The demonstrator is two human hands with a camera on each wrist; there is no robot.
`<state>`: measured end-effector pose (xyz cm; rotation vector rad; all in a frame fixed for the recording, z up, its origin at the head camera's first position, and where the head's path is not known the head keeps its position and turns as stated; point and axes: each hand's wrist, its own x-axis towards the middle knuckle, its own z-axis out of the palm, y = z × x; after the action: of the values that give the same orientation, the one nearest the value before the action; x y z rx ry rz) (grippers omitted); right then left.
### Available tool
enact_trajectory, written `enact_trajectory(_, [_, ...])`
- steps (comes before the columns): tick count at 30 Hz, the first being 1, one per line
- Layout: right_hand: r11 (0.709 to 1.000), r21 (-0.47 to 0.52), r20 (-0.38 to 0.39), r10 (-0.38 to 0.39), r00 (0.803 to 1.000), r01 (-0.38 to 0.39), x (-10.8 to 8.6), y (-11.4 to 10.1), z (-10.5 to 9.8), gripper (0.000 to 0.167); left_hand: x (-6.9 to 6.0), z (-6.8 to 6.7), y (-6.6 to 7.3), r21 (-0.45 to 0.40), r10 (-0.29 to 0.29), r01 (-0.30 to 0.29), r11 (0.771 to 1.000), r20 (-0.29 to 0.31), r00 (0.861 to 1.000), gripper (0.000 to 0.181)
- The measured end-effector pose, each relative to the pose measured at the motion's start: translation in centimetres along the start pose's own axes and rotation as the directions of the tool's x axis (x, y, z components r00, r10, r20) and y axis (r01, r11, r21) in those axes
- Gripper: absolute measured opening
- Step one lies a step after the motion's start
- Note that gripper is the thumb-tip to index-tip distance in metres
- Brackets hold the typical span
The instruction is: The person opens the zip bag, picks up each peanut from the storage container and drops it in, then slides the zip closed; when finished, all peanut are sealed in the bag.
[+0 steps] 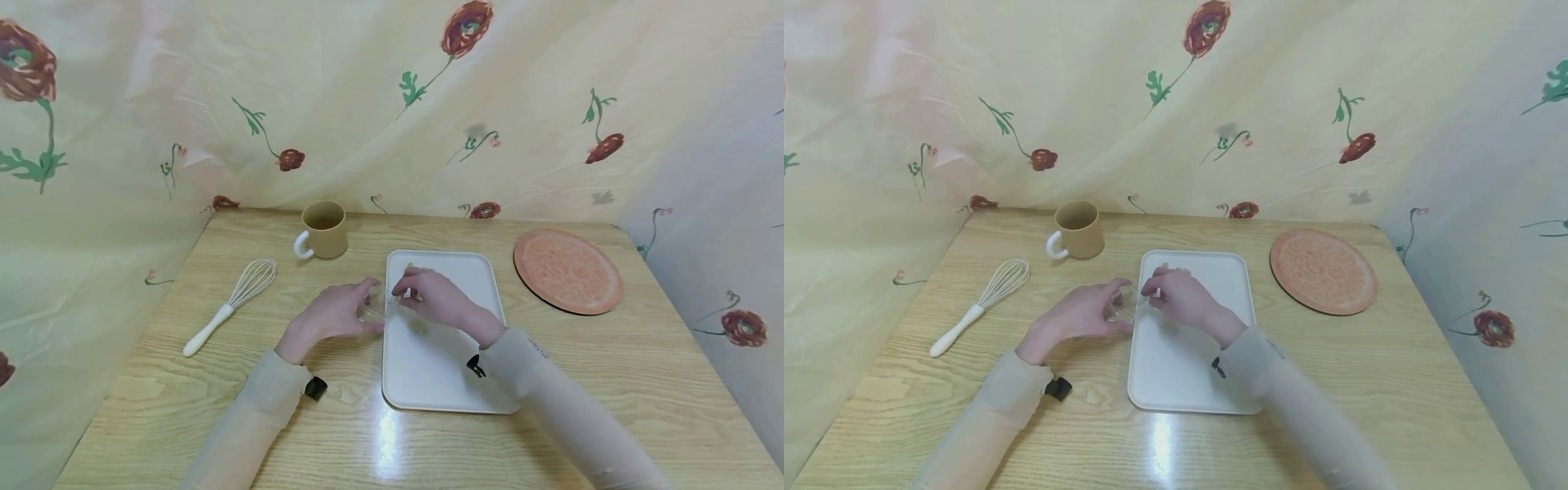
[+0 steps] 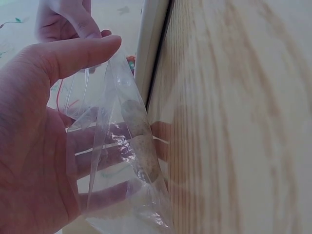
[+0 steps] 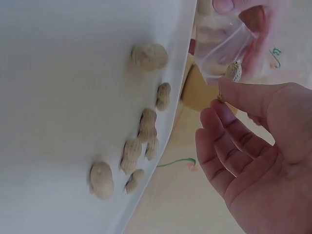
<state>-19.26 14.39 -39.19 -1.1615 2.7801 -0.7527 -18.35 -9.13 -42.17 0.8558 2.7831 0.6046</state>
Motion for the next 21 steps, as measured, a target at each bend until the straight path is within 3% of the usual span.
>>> enact_trajectory(4, [0.999, -0.034, 0.011, -0.006, 1.0, 0.007, 0.16, -0.29, 0.51, 0.018, 0.04, -0.04, 0.06, 0.004, -0.001, 0.001, 1.0, 0.001, 1.0, 0.08])
enact_trajectory(21, [0.999, -0.008, 0.033, 0.04, 0.999, -0.039, -0.01, -0.44, 0.82, 0.021, -0.11, -0.08, 0.1, 0.005, 0.007, -0.007, 1.0, -0.007, 1.0, 0.078])
